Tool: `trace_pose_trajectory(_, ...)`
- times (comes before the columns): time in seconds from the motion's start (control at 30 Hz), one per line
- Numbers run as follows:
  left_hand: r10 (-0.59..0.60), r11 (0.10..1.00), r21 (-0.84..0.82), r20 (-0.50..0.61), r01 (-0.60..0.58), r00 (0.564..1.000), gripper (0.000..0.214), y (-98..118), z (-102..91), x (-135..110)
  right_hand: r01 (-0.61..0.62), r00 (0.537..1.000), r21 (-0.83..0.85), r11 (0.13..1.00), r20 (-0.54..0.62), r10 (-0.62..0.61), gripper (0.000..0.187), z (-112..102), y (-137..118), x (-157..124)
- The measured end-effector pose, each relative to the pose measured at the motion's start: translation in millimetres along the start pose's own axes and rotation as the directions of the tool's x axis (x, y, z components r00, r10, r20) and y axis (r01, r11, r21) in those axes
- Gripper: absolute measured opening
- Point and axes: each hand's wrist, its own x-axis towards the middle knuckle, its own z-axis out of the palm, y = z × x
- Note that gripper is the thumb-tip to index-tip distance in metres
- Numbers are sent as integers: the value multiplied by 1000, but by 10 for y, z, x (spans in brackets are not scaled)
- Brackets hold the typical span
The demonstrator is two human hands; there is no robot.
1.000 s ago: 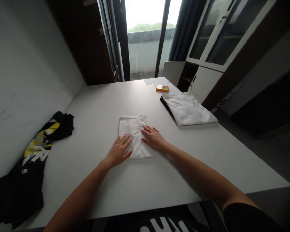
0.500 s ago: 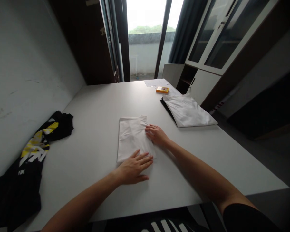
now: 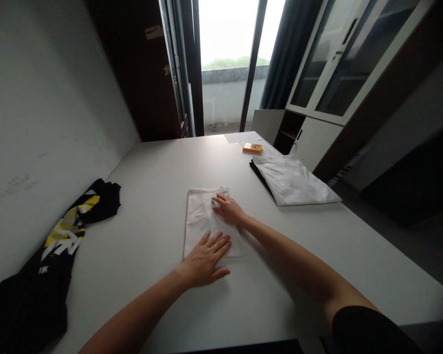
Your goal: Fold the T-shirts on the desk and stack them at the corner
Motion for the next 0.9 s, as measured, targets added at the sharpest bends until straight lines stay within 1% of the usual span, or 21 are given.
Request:
trace_pose_trajectory(0.07,-47,998,28,-13,47,999,79,23,35,0,-19,1000,-35,999,24,20,50,34,48,68)
trace_pose_trajectory(0.13,-86,995,46,-15,86,996,81,55,47,6,-40,998,-71,997,44,43,52,44,152,92)
trace_pose_trajectory(0.2,-91,995,47,6,90,996,83,89,29,20,-68,996,-97,993,48,73,54,34,296,81)
trace_pose_trajectory(0.27,-48,998,31,46,47,998,80,136,-15,47,-101,994,-112,989,37,106,54,21,440,51)
trace_pose_trajectory(0.37,61,998,-25,105,-59,993,73,256,-94,119,-126,992,-105,986,7,128,54,13,574,8)
trace_pose_trajectory(0.47,173,983,-90,138,-161,975,71,389,-150,230,-115,993,-86,990,-13,114,51,6,585,-11)
trace_pose_trajectory(0.53,246,965,-128,157,-228,956,73,421,-174,317,-104,994,-77,992,-27,102,49,-7,557,-18)
trace_pose_trajectory(0.6,293,952,-142,162,-271,942,75,364,-192,403,-73,996,-68,995,-47,70,47,-23,528,-26)
trace_pose_trajectory(0.63,292,953,-130,157,-273,944,75,299,-199,438,-50,997,-64,997,-58,46,46,-29,516,-31)
trace_pose_trajectory(0.7,227,973,-58,122,-221,966,71,113,-204,479,-8,997,-57,998,-72,4,46,-34,505,-41)
trace_pose_trajectory(0.77,113,993,30,71,-115,991,65,-101,-190,467,7,997,-47,999,-79,-11,45,-28,506,-47)
trace_pose_trajectory(0.8,68,996,60,55,-72,996,63,-194,-174,444,8,997,-42,999,-81,-11,45,-22,511,-48)
trace_pose_trajectory(0.83,42,996,78,48,-46,998,63,-267,-152,414,9,997,-38,999,-83,-13,45,-15,516,-48)
trace_pose_trajectory(0.9,26,996,89,45,-30,999,66,-343,-96,353,15,996,-36,999,-86,-18,44,-2,525,-48)
